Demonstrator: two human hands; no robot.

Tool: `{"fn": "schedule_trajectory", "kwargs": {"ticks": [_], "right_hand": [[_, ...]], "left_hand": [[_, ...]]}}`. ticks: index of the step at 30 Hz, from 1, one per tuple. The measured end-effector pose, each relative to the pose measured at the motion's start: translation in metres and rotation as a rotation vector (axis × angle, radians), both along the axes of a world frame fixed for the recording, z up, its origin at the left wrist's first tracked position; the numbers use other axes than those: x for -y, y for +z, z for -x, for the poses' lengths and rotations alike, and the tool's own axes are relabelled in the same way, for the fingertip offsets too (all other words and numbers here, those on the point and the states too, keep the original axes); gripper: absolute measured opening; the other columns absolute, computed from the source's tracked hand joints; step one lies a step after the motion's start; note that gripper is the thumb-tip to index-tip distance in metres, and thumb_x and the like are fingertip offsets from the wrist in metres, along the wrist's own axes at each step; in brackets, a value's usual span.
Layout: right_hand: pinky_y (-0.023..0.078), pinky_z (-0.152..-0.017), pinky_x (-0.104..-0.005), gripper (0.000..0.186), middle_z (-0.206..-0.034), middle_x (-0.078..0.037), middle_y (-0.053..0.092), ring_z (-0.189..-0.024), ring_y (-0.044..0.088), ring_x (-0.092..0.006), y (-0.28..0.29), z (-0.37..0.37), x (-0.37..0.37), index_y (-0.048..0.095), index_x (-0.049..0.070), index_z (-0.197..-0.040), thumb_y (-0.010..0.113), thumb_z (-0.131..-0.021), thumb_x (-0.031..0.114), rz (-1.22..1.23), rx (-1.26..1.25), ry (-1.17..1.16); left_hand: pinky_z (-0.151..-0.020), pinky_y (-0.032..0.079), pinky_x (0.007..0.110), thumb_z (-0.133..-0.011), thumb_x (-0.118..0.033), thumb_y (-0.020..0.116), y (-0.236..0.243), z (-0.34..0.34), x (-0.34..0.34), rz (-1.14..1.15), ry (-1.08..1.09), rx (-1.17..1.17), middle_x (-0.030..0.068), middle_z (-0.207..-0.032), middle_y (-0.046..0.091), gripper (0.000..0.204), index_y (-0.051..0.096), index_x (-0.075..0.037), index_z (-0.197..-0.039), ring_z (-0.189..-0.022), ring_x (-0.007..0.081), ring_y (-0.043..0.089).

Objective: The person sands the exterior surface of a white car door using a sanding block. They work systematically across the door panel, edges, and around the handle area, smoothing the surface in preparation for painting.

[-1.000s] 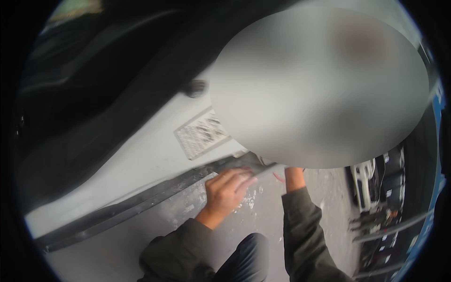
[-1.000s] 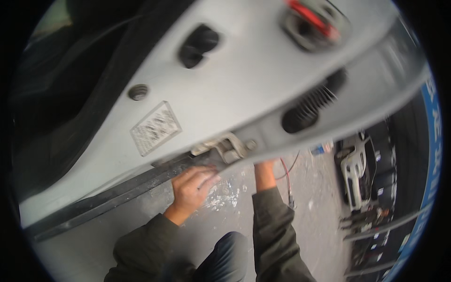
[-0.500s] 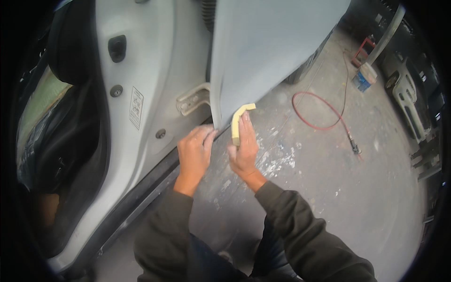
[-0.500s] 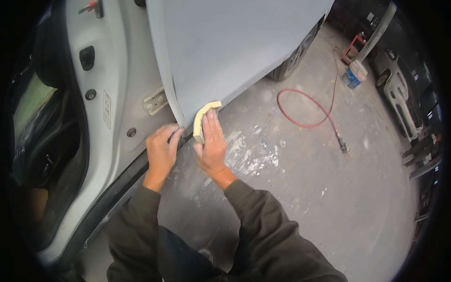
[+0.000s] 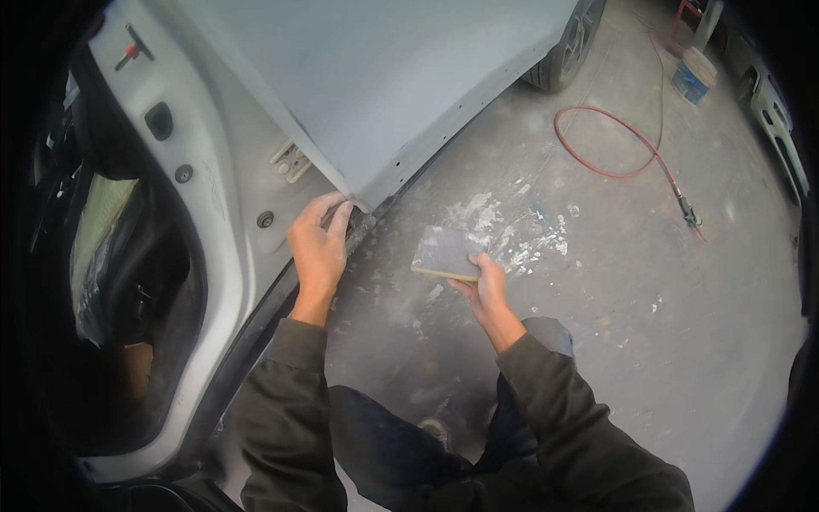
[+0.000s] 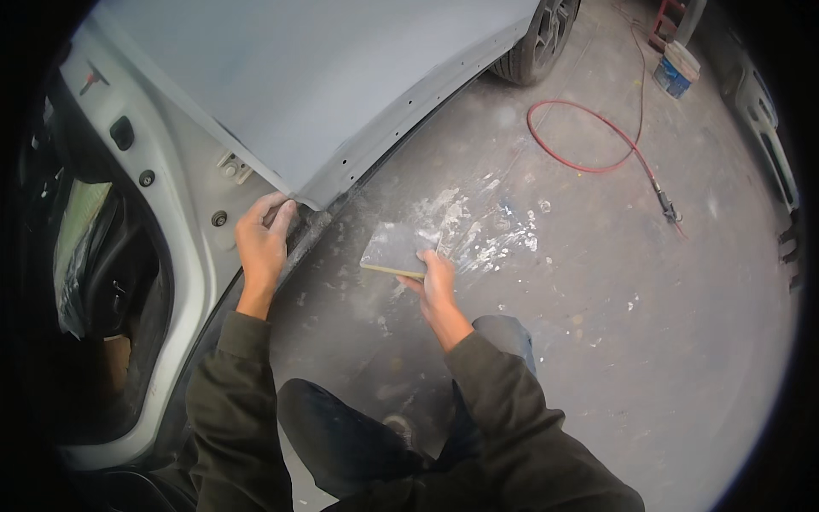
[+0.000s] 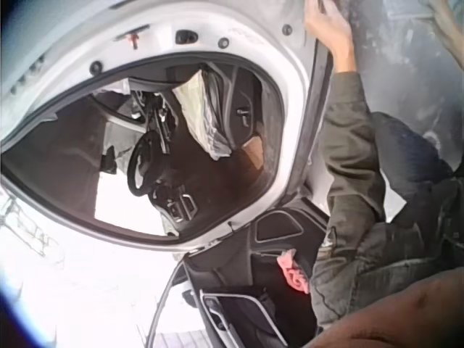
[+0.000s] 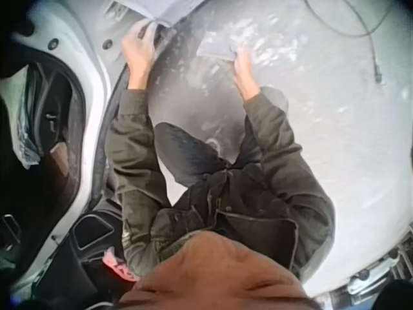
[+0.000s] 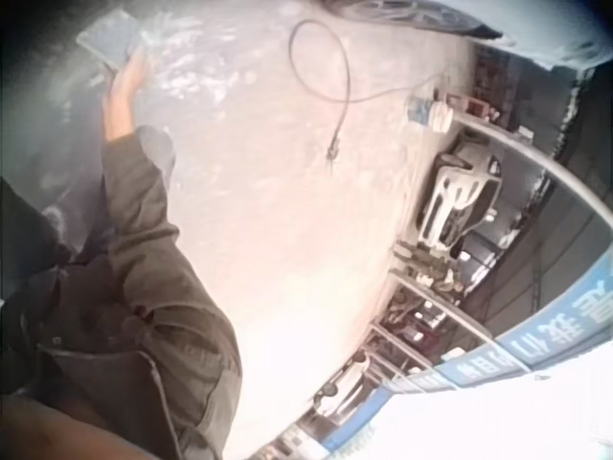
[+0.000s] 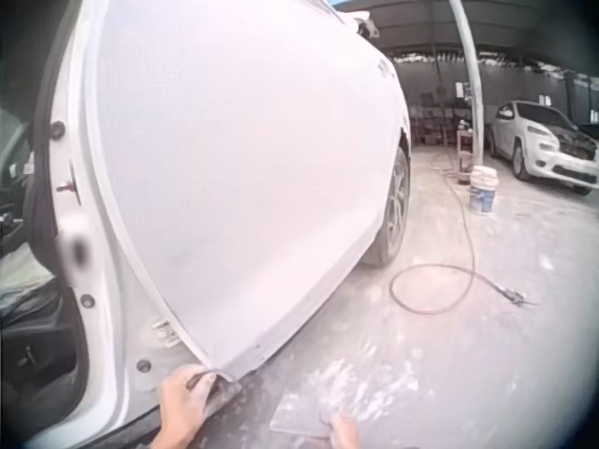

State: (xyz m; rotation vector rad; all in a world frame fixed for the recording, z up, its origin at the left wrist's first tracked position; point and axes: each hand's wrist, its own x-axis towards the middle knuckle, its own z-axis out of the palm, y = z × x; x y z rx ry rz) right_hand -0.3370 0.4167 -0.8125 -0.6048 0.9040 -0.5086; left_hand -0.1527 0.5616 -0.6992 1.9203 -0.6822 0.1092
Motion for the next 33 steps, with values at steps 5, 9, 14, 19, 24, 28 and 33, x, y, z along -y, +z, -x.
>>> {"fn": "schedule_trajectory", "kwargs": {"ticks": [5,9,14,19,24,28,33], "right_hand": [[0.055,-0.062,-0.0273,0.034,-0.097,-0.009,0.068,-0.080,0.069,-0.0171,-0.008,0.019,0.004,0.060,-0.004,-0.119,0.066,-0.098,0.023,-0.022,0.025,0.146],[0.049,-0.058,-0.0254,0.031,-0.094,-0.006,0.069,-0.067,0.063,-0.0125,0.008,0.021,0.002,0.065,0.001,-0.113,0.082,-0.091,0.017,0.178,0.038,0.274],[0.048,-0.067,-0.0261,0.023,-0.093,-0.003,0.069,-0.075,0.061,-0.0096,-0.008,0.017,0.005,0.070,0.000,-0.093,0.087,-0.085,0.013,0.684,-0.147,0.438],[0.050,-0.077,-0.0285,0.024,-0.101,-0.007,0.067,-0.085,0.059,-0.0115,-0.005,-0.004,0.015,0.064,0.000,-0.103,0.074,-0.082,0.003,1.113,-0.001,0.383],[0.049,-0.087,-0.0292,0.036,-0.104,-0.006,0.060,-0.093,0.056,-0.0120,0.034,-0.051,0.008,0.055,0.003,-0.121,0.053,-0.086,0.000,1.147,-0.006,0.433],[0.054,-0.082,-0.0320,0.030,-0.098,-0.010,0.072,-0.088,0.067,-0.0168,0.051,-0.079,0.002,0.060,0.002,-0.118,0.061,-0.088,0.002,1.187,0.119,0.300],[0.056,-0.073,-0.0306,0.028,-0.098,-0.009,0.072,-0.083,0.069,-0.0169,0.057,-0.104,-0.016,0.067,0.004,-0.107,0.083,-0.085,0.010,1.406,0.130,0.076]], "left_hand": [[-0.081,0.057,0.033,-0.095,-0.003,0.073,-0.010,0.005,0.009,-0.019,0.102,0.218,0.0156,-0.094,0.075,0.012,0.072,0.006,-0.103,-0.086,0.0214,0.074],[-0.079,0.056,0.035,-0.095,-0.005,0.073,-0.037,0.004,0.018,0.086,0.146,0.191,0.0164,-0.093,0.075,0.013,0.072,0.005,-0.102,-0.084,0.0279,0.074],[-0.080,0.057,0.037,-0.098,-0.009,0.070,-0.085,-0.005,0.021,0.033,0.218,0.174,0.0184,-0.096,0.076,0.014,0.073,0.003,-0.104,-0.084,0.0305,0.074],[-0.087,0.057,0.035,-0.099,-0.007,0.068,-0.096,0.003,0.028,0.104,0.163,0.001,0.0182,-0.104,0.077,0.019,0.072,0.005,-0.113,-0.095,0.0282,0.075],[-0.095,0.055,0.039,-0.097,-0.007,0.067,-0.112,0.028,0.003,0.083,0.107,-0.098,0.0190,-0.117,0.076,0.026,0.070,0.000,-0.123,-0.107,0.0327,0.074],[-0.097,0.055,0.038,-0.098,-0.007,0.069,-0.124,0.065,-0.028,0.010,0.064,-0.347,0.0158,-0.127,0.073,0.034,0.066,0.000,-0.131,-0.115,0.0259,0.072],[-0.086,0.056,0.037,-0.096,-0.008,0.071,-0.113,0.067,-0.039,0.058,0.032,-0.401,0.0182,-0.121,0.075,0.031,0.069,-0.001,-0.126,-0.108,0.0288,0.075]]}}
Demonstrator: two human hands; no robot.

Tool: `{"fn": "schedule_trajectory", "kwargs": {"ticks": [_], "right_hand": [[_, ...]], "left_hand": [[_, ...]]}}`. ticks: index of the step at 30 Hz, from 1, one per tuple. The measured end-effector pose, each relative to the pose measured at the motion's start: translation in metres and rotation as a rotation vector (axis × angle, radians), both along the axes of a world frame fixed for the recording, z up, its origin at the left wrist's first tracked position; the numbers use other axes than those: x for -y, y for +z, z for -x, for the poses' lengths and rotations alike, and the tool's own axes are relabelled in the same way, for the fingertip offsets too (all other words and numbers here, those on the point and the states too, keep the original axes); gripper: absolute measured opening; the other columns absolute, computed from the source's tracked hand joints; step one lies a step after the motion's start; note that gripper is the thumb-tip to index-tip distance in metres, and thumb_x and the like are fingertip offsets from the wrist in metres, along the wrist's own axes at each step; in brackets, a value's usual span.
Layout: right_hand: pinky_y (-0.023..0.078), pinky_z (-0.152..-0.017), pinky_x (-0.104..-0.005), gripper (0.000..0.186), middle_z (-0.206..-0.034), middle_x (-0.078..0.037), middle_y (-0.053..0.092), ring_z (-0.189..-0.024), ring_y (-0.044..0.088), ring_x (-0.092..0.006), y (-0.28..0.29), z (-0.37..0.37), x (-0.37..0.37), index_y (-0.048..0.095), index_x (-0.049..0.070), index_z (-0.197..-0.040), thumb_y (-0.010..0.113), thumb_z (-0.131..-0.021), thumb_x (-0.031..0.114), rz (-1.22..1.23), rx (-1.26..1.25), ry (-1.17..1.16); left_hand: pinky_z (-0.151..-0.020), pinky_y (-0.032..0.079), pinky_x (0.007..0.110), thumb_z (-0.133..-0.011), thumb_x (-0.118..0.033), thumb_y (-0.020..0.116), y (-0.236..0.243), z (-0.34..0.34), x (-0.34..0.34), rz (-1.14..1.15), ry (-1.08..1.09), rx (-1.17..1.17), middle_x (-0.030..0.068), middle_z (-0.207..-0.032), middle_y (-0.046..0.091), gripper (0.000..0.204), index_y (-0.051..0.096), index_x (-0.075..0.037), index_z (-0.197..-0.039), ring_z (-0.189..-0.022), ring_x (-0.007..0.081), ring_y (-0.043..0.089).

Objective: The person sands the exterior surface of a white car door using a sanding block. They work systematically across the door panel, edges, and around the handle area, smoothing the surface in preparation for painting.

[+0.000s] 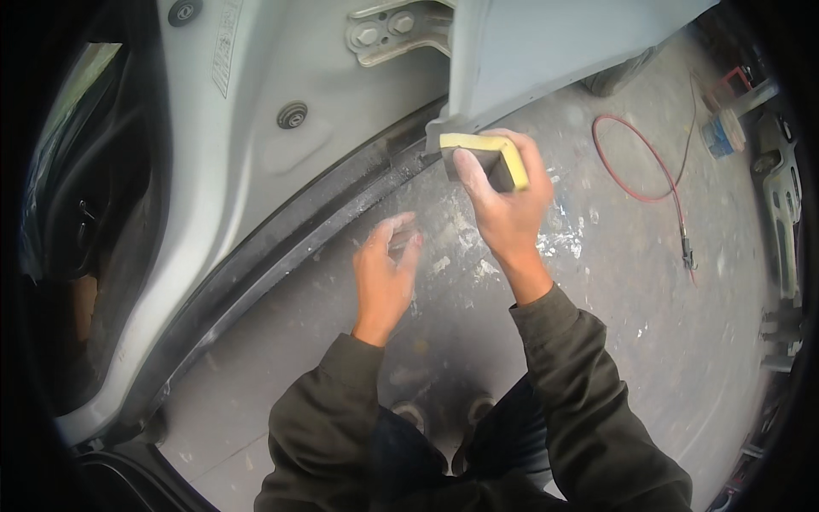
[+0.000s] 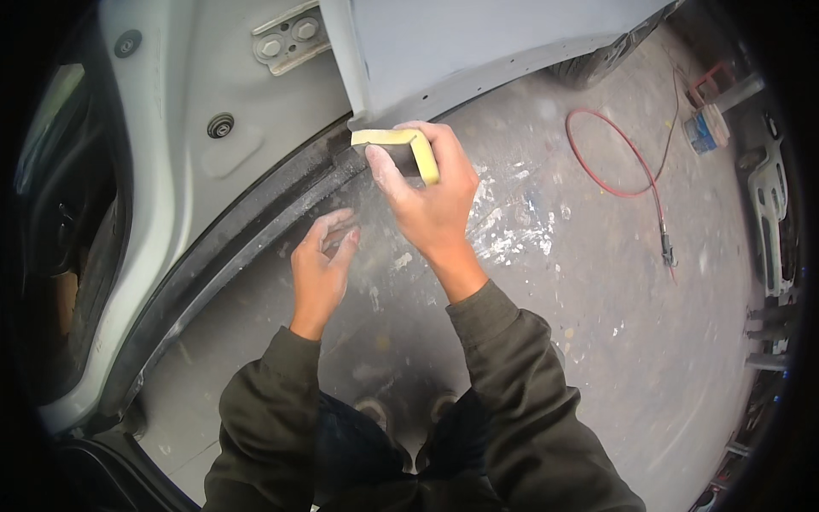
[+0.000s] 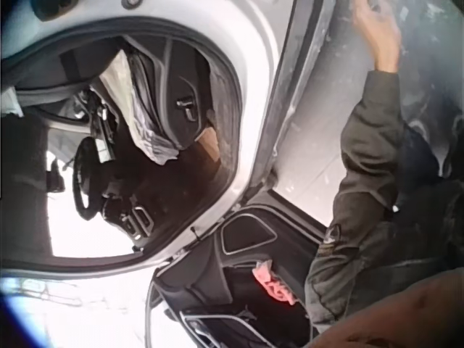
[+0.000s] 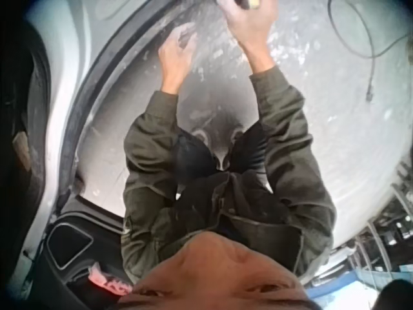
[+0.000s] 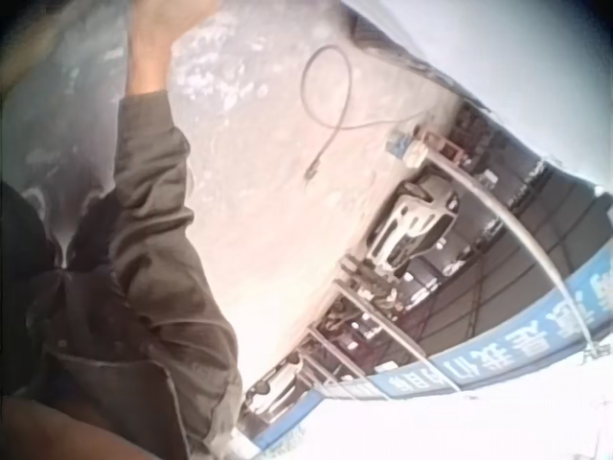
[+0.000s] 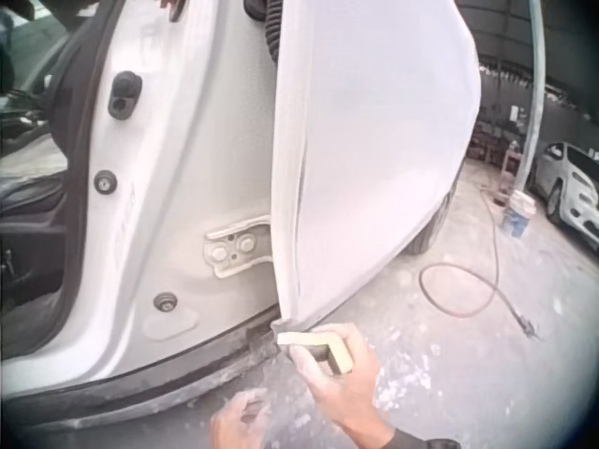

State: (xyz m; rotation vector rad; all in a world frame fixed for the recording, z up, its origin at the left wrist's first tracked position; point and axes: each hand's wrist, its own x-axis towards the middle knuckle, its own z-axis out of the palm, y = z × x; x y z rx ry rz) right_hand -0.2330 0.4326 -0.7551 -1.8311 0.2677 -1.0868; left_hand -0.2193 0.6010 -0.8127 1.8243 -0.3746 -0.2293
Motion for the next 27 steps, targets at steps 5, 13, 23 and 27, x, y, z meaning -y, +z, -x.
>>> {"fn": "schedule_trajectory", "kwargs": {"ticks": [5,13,23,27], "right_hand": [[0.052,-0.064,-0.0265,0.023,-0.088,-0.006,0.068,-0.073,0.065,-0.0126,-0.006,-0.032,-0.015,0.066,0.003,-0.095,0.084,-0.082,-0.001,0.259,0.246,-0.194],[0.044,-0.050,-0.0339,0.026,-0.075,-0.005,0.060,-0.055,0.057,-0.0200,-0.059,-0.045,-0.013,0.058,0.007,-0.078,0.083,-0.076,0.005,0.358,0.065,-0.311],[0.054,-0.067,-0.0333,0.019,-0.083,-0.010,0.071,-0.072,0.069,-0.0203,-0.080,-0.021,0.008,0.071,0.005,-0.091,0.086,-0.086,0.016,0.288,-0.386,-0.300],[0.055,-0.069,-0.0315,0.023,-0.086,-0.010,0.075,-0.074,0.071,-0.0176,-0.089,0.001,-0.017,0.072,0.004,-0.092,0.087,-0.084,0.019,0.038,-0.288,-0.153]], "left_hand": [[-0.090,0.056,0.035,-0.098,-0.007,0.069,-0.001,-0.005,-0.010,-0.055,-0.046,-0.039,0.0150,-0.121,0.075,0.032,0.067,0.000,-0.128,-0.110,0.0233,0.073],[-0.091,0.057,0.034,-0.099,-0.007,0.069,0.001,-0.007,-0.014,-0.048,-0.075,-0.058,0.0140,-0.122,0.075,0.032,0.067,0.001,-0.130,-0.110,0.0200,0.073],[-0.092,0.056,0.031,-0.100,-0.008,0.069,0.002,-0.009,-0.018,-0.060,-0.120,-0.038,0.0144,-0.121,0.074,0.032,0.066,0.004,-0.129,-0.110,0.0204,0.072],[-0.094,0.056,0.031,-0.101,-0.006,0.067,-0.001,-0.011,-0.024,-0.014,-0.113,-0.058,0.0161,-0.120,0.074,0.029,0.066,0.007,-0.127,-0.110,0.0206,0.072]]}}
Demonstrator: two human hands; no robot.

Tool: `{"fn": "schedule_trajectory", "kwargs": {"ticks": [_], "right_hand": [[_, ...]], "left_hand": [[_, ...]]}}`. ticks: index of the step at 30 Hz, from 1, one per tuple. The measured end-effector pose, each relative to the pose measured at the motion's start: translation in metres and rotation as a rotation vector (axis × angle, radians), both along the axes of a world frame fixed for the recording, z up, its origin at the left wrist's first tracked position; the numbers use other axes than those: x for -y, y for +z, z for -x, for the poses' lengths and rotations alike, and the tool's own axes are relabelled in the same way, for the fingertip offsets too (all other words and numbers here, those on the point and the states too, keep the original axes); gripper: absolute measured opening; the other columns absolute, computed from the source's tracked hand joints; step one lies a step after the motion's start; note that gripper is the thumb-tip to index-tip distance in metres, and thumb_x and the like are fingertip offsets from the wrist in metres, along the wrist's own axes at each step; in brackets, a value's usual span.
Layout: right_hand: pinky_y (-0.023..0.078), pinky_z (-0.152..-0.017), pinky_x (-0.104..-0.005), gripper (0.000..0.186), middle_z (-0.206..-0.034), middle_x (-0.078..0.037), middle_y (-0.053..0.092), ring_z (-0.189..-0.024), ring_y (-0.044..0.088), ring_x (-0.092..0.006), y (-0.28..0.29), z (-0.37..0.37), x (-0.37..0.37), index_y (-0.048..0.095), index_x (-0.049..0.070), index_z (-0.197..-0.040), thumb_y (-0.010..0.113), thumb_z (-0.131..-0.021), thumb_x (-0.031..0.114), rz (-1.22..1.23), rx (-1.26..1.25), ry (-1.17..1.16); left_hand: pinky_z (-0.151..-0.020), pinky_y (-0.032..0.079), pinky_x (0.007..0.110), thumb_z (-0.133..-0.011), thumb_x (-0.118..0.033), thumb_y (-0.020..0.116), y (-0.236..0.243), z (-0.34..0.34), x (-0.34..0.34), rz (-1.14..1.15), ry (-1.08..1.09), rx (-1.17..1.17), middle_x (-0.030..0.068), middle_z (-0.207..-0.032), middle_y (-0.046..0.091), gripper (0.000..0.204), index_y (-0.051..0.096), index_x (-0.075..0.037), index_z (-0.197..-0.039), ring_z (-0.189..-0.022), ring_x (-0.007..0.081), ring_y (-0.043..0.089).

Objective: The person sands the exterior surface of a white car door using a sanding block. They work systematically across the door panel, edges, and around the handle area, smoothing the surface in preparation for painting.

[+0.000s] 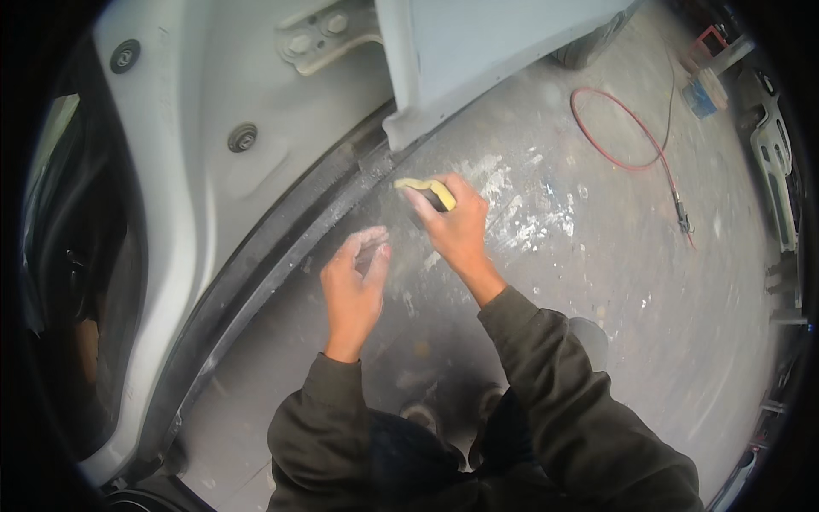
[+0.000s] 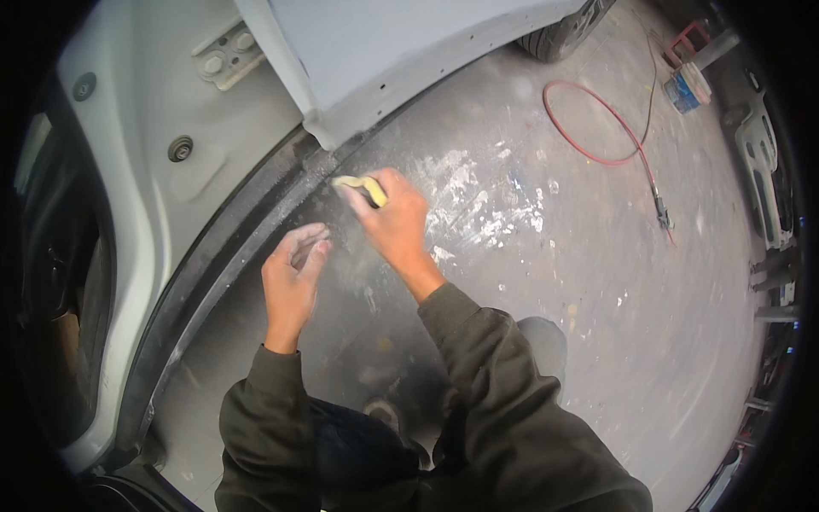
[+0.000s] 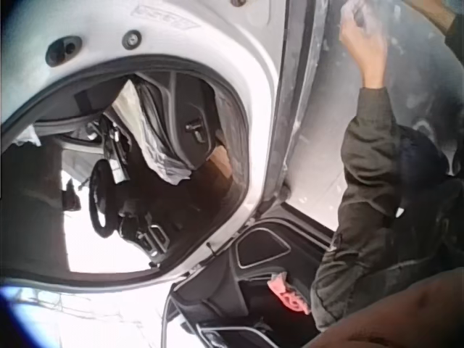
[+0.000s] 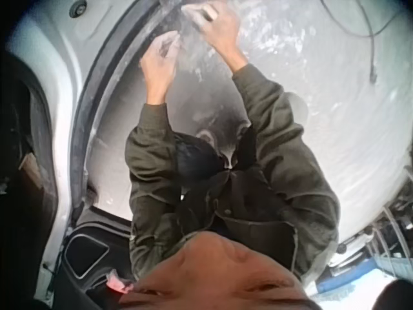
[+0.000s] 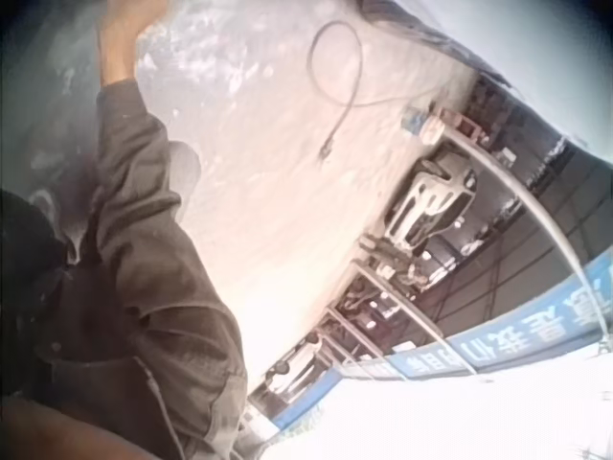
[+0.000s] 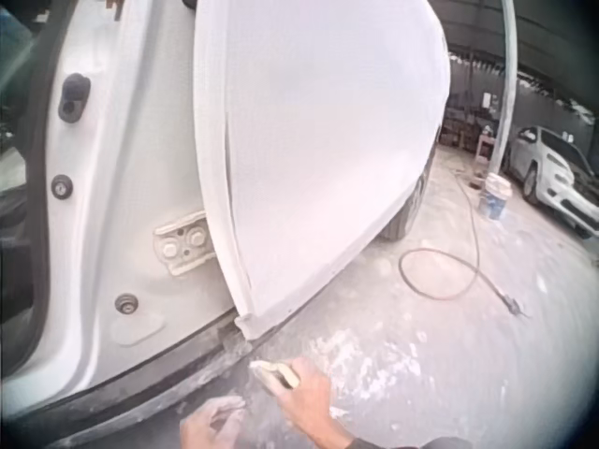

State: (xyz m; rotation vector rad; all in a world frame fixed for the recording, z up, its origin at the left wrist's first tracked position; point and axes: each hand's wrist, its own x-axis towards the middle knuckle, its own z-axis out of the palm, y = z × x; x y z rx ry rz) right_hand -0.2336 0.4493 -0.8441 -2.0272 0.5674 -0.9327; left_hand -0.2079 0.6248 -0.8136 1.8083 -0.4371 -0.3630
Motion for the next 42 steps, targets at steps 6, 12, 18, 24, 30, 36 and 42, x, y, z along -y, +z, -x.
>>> {"fn": "schedule_trajectory", "kwargs": {"ticks": [6,12,18,24,30,36,42], "right_hand": [[0.055,-0.071,-0.0396,0.032,-0.094,-0.012,0.074,-0.079,0.071,-0.0282,0.025,-0.023,0.010,0.072,0.004,-0.097,0.088,-0.082,0.027,-0.185,-0.091,-0.051],[0.056,-0.088,-0.0369,0.042,-0.121,-0.015,0.073,-0.104,0.070,-0.0255,-0.001,0.033,-0.029,0.071,0.001,-0.121,0.081,-0.093,0.031,-1.182,0.082,-0.122],[0.052,-0.104,-0.0366,0.054,-0.132,-0.011,0.067,-0.120,0.065,-0.0210,0.020,0.099,-0.043,0.056,0.004,-0.143,0.076,-0.097,0.023,-1.983,0.484,0.538],[0.053,-0.100,-0.0351,0.049,-0.125,-0.009,0.070,-0.117,0.064,-0.0174,0.070,0.107,-0.053,0.061,0.001,-0.139,0.077,-0.095,0.015,-1.381,0.192,0.583],[0.053,-0.102,-0.0395,0.045,-0.130,-0.019,0.070,-0.120,0.067,-0.0257,0.123,0.066,0.030,0.058,-0.004,-0.143,0.066,-0.101,0.013,-0.746,0.408,0.057],[0.003,-0.129,-0.0599,0.102,-0.168,-0.042,-0.003,-0.158,-0.003,-0.0544,0.178,-0.059,0.027,0.000,-0.014,-0.162,0.065,-0.100,0.034,0.038,0.415,-0.070],[0.010,-0.128,-0.0626,0.112,-0.166,-0.044,0.005,-0.157,0.008,-0.0568,0.176,-0.056,0.048,0.006,-0.016,-0.161,0.064,-0.096,0.055,0.230,0.296,0.169]], "left_hand": [[-0.096,0.055,0.032,-0.105,-0.009,0.062,0.003,0.004,0.011,-0.036,-0.011,-0.083,0.0180,-0.129,0.070,0.035,0.061,0.007,-0.136,-0.115,0.0210,0.070],[-0.102,0.050,0.037,-0.108,-0.023,0.058,-0.004,0.006,0.011,-0.188,-0.062,0.157,0.0208,-0.129,0.070,0.039,0.062,0.005,-0.134,-0.121,0.0289,0.067],[-0.078,0.049,0.025,-0.101,-0.010,0.069,0.026,-0.008,0.004,-0.104,-0.048,0.016,0.0007,-0.095,0.067,0.011,0.066,0.000,-0.105,-0.087,0.0072,0.059],[-0.082,0.052,0.030,-0.094,-0.006,0.075,0.122,-0.011,0.017,-0.378,-0.352,0.310,0.0088,-0.093,0.070,0.013,0.070,0.002,-0.102,-0.089,0.0141,0.065],[-0.089,0.054,0.034,-0.095,0.000,0.069,0.292,-0.043,0.045,-0.064,0.170,1.096,0.0135,-0.123,0.066,0.038,0.060,0.002,-0.132,-0.106,0.0234,0.064],[-0.075,0.059,0.029,-0.110,-0.026,0.060,0.413,-0.067,0.064,-0.044,0.067,0.715,0.0104,-0.102,0.069,0.035,0.066,0.008,-0.115,-0.090,0.0164,0.070],[-0.069,0.061,0.028,-0.108,-0.025,0.063,0.428,-0.062,0.058,-0.116,0.053,0.738,0.0108,-0.087,0.072,0.033,0.068,0.006,-0.098,-0.073,0.0176,0.072]]}}
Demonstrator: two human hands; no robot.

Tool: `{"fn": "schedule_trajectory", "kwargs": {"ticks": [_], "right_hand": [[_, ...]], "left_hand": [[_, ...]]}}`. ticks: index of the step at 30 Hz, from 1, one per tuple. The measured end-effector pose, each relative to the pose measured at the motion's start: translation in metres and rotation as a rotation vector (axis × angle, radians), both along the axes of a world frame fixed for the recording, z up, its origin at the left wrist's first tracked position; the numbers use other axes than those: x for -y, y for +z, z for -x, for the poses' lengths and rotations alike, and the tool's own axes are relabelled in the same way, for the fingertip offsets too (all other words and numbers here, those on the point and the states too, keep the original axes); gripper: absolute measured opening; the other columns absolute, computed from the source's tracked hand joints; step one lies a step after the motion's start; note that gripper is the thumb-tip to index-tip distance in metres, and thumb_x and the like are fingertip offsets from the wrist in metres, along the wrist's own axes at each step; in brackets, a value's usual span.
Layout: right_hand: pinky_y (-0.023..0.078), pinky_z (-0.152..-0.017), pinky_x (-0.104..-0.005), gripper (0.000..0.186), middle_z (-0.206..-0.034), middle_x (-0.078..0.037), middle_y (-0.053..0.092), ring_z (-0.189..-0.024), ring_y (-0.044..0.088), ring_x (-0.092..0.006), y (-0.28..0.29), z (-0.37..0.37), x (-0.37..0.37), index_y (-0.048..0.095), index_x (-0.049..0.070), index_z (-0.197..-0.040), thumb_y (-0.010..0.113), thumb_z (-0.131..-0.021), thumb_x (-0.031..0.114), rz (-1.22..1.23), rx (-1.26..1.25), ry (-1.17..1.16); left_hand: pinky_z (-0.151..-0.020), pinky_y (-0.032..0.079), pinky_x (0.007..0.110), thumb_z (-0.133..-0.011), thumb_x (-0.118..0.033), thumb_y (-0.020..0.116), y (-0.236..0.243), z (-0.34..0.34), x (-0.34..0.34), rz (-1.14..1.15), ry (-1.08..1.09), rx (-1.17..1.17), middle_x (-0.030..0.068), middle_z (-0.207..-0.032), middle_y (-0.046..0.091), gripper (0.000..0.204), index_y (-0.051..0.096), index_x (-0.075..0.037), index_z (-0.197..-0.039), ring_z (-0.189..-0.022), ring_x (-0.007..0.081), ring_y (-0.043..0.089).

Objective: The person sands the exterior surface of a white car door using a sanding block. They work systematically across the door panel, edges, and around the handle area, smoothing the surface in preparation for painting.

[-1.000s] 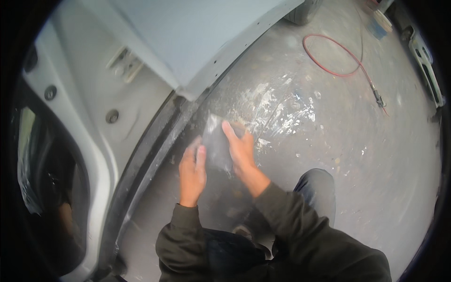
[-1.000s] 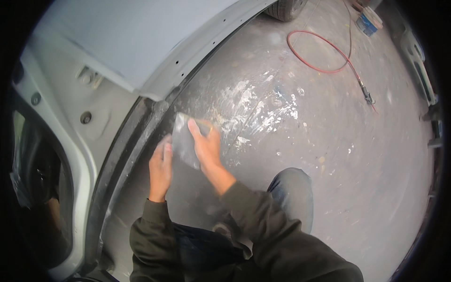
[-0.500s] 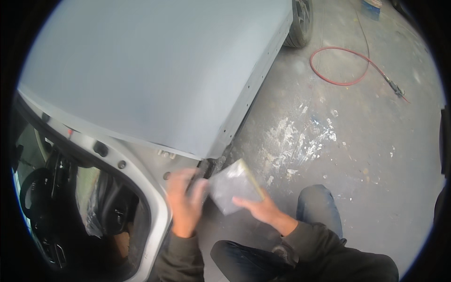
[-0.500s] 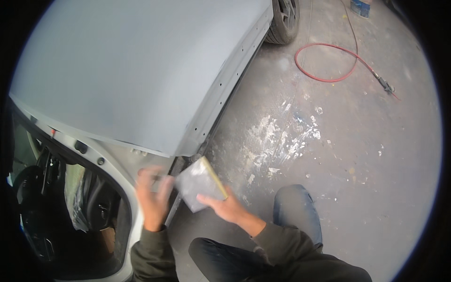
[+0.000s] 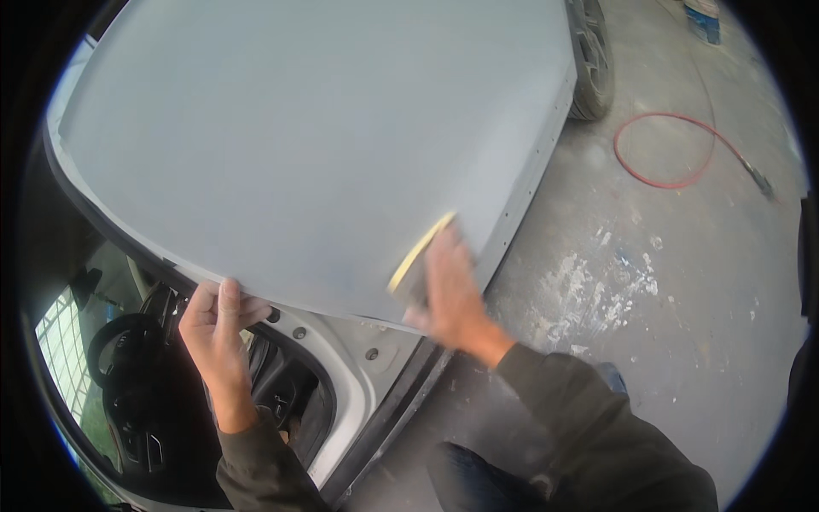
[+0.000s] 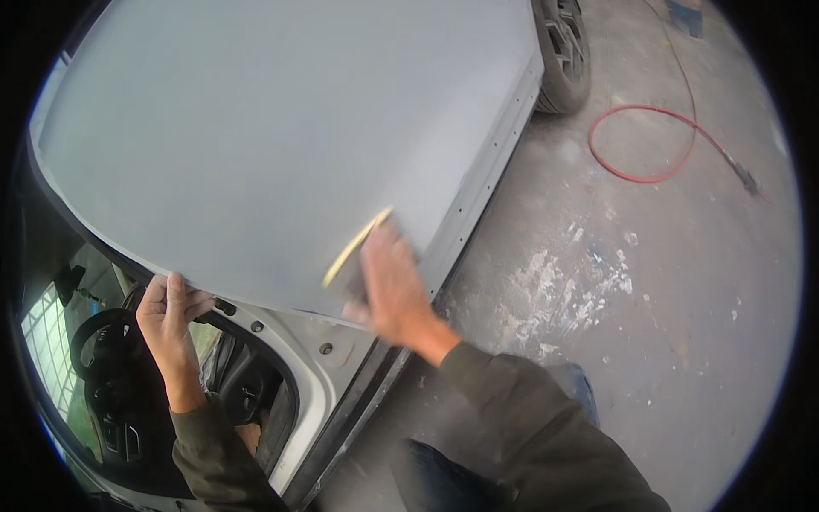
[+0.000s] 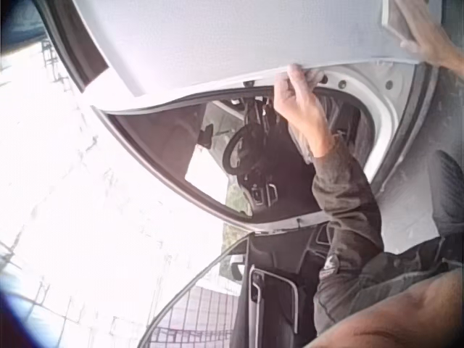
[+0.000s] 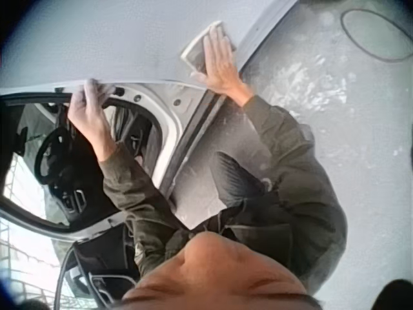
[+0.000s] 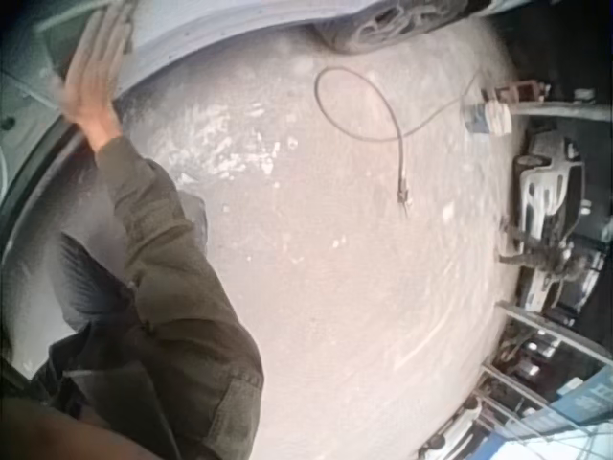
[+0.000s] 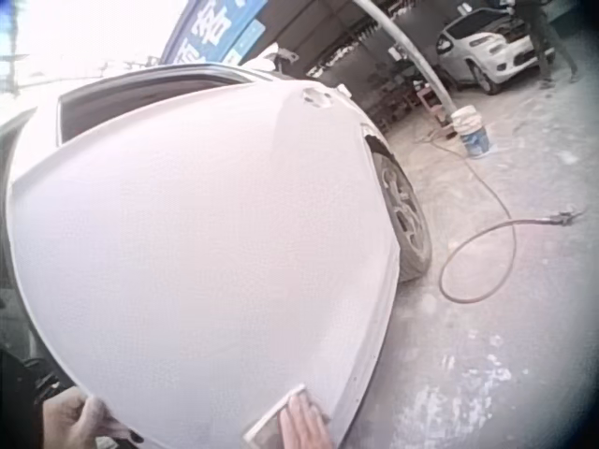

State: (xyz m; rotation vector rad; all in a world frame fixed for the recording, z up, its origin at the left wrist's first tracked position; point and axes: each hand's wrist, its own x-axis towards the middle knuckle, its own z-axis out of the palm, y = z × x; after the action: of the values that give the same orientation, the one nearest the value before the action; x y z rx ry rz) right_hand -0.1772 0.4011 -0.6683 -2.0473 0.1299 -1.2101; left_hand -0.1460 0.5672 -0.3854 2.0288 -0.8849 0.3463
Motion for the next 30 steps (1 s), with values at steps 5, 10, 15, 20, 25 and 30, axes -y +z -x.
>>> {"fn": "schedule_trajectory", "kwargs": {"ticks": [5,10,15,20,25,30], "right_hand": [[0.003,-0.128,-0.0629,0.107,-0.166,-0.044,0.003,-0.157,0.004,-0.0581,0.053,-0.038,0.089,0.003,-0.018,-0.160,0.062,-0.097,0.045,-0.399,0.208,-0.366],[0.017,-0.127,-0.0601,0.101,-0.166,-0.039,0.019,-0.156,0.019,-0.0529,0.009,-0.007,-0.105,0.024,-0.016,-0.157,0.045,-0.102,0.066,-0.107,0.167,-0.068],[0.023,-0.124,-0.0633,0.105,-0.162,-0.040,0.028,-0.153,0.027,-0.0559,0.006,0.006,-0.082,0.034,-0.016,-0.153,0.048,-0.098,0.072,0.103,0.164,0.031],[0.027,-0.126,-0.0559,0.097,-0.164,-0.031,0.036,-0.154,0.032,-0.0454,-0.030,0.021,-0.055,0.039,-0.010,-0.155,0.047,-0.099,0.070,0.169,0.143,-0.005],[0.030,-0.124,-0.0547,0.091,-0.160,-0.029,0.043,-0.151,0.039,-0.0440,-0.028,0.027,-0.043,0.046,-0.008,-0.151,0.050,-0.100,0.066,0.200,0.158,0.019],[0.030,-0.125,-0.0524,0.087,-0.160,-0.026,0.045,-0.151,0.040,-0.0422,-0.013,0.012,-0.037,0.046,-0.006,-0.153,0.053,-0.099,0.063,0.229,0.163,-0.025]], "left_hand": [[-0.068,0.061,0.028,-0.108,-0.024,0.063,-0.006,0.000,0.008,0.016,-0.032,-0.064,0.0116,-0.088,0.072,0.031,0.067,0.005,-0.100,-0.072,0.0180,0.072],[-0.067,0.061,0.028,-0.108,-0.025,0.063,-0.004,-0.013,0.002,-0.013,-0.051,-0.070,0.0122,-0.090,0.073,0.031,0.067,0.005,-0.102,-0.074,0.0183,0.073],[-0.067,0.061,0.028,-0.109,-0.024,0.061,-0.002,-0.012,-0.007,-0.021,-0.043,-0.052,0.0127,-0.090,0.073,0.030,0.067,0.005,-0.103,-0.074,0.0190,0.073],[-0.068,0.062,0.029,-0.110,-0.022,0.059,-0.003,-0.008,0.005,-0.005,-0.097,-0.025,0.0149,-0.091,0.073,0.029,0.065,0.006,-0.101,-0.075,0.0208,0.075],[-0.069,0.063,0.029,-0.109,-0.023,0.061,-0.002,-0.012,0.002,-0.010,-0.151,-0.086,0.0148,-0.090,0.074,0.030,0.065,0.004,-0.098,-0.075,0.0206,0.075],[-0.068,0.062,0.028,-0.109,-0.026,0.062,-0.005,-0.014,0.002,-0.004,-0.105,-0.067,0.0144,-0.092,0.074,0.033,0.066,0.005,-0.099,-0.076,0.0195,0.075]]}}
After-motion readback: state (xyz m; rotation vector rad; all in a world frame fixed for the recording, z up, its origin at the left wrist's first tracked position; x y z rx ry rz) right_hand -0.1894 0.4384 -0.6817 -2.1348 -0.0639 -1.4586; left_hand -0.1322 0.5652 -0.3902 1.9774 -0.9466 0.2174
